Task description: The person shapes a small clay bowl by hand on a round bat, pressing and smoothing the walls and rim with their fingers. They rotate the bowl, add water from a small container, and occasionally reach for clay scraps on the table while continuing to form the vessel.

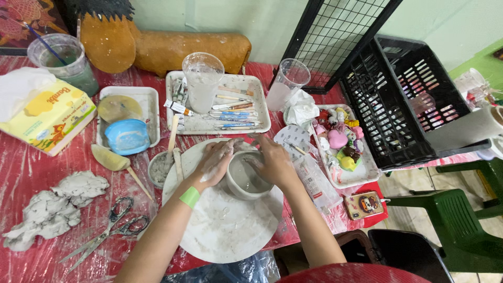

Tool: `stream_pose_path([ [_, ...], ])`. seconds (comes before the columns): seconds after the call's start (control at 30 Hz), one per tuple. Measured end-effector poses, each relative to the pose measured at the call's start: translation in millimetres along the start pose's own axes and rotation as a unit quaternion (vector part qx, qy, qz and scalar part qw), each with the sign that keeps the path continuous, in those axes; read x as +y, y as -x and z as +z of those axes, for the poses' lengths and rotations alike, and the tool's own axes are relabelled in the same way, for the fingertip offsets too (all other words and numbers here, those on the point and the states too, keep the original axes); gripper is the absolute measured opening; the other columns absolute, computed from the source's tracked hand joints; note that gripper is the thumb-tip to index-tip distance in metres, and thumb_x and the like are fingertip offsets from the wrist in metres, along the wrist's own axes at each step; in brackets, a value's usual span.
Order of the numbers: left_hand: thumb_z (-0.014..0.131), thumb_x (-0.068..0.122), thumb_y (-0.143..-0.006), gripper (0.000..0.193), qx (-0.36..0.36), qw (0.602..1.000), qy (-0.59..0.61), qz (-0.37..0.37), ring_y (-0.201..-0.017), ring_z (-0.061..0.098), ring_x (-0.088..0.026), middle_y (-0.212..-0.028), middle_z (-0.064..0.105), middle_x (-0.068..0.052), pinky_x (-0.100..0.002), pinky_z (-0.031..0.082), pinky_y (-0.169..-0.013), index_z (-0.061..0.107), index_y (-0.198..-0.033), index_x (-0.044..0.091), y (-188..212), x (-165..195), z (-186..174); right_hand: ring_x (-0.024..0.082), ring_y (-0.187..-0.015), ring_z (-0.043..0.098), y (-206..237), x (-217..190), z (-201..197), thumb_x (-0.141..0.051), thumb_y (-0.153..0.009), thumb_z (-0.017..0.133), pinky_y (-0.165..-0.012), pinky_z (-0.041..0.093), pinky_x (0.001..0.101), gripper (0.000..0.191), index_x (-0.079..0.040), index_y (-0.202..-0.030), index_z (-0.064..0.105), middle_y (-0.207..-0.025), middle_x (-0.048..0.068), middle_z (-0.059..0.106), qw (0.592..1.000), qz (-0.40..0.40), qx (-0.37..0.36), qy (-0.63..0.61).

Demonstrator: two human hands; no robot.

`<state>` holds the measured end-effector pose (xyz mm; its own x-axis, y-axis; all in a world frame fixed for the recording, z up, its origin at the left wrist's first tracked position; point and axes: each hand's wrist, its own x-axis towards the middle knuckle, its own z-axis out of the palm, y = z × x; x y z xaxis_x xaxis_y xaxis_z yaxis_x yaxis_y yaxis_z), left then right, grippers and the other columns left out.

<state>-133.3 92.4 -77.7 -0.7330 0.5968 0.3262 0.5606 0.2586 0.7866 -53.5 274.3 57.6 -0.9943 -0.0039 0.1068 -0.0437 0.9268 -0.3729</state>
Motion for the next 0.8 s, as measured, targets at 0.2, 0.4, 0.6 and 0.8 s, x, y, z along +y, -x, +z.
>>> stream_pose_path([
  [0.2,0.021,0.034,-0.108,0.052,-0.034,0.996,0.043,-0.068,-0.128,0.051,-0.025,-0.132,0.066,-0.011,-0.043,0.025,-0.113,0.054,-0.142,0.012,-7.1,-1.1,-5.2,0.036,-0.104,0.069,-11.1,0.2,6.5,-0.02,-0.073,0.083,-0.086,0.053,0.0487,0.067,-0.02,-0.134,0.054,-0.111,0.012,0.072,0.995,0.072,-0.07,0.019],
  [0.4,0.024,0.037,-0.108,0.05,-0.039,0.995,0.042,-0.078,-0.129,0.052,-0.025,-0.126,0.071,-0.008,-0.042,0.025,-0.118,0.058,-0.134,0.011,-8.4,-1.4,-4.1,0.037,-0.113,0.066,0.4,15.5,2.1,-0.012,-0.074,0.079,-0.092,0.052,0.0484,0.072,-0.02,-0.14,0.051,-0.109,0.016,0.072,0.995,0.031,-0.094,-0.001],
  [0.6,0.028,0.035,-0.109,0.05,0.043,0.997,0.024,-0.062,-0.126,0.047,-0.034,-0.13,0.067,-0.014,-0.045,0.029,-0.114,0.056,-0.14,0.008,-4.1,-3.8,2.5,0.036,-0.102,0.07,-11.2,-1.4,18.0,-0.021,-0.073,0.085,-0.087,0.054,0.0494,0.069,-0.019,-0.135,0.055,-0.102,0.015,0.073,0.996,0.063,-0.055,0.023],
  [0.8,0.027,0.039,-0.108,0.05,0.033,0.981,0.165,-0.097,-0.123,0.064,-0.026,-0.124,0.072,-0.009,-0.041,0.042,-0.115,0.056,-0.139,0.012,-3.7,0.3,-5.2,0.036,-0.101,0.071,-1.2,4.1,6.0,-0.009,-0.073,0.077,-0.086,0.054,0.0493,0.068,-0.022,-0.136,0.057,-0.104,0.013,0.075,0.993,0.093,-0.069,0.028],
])
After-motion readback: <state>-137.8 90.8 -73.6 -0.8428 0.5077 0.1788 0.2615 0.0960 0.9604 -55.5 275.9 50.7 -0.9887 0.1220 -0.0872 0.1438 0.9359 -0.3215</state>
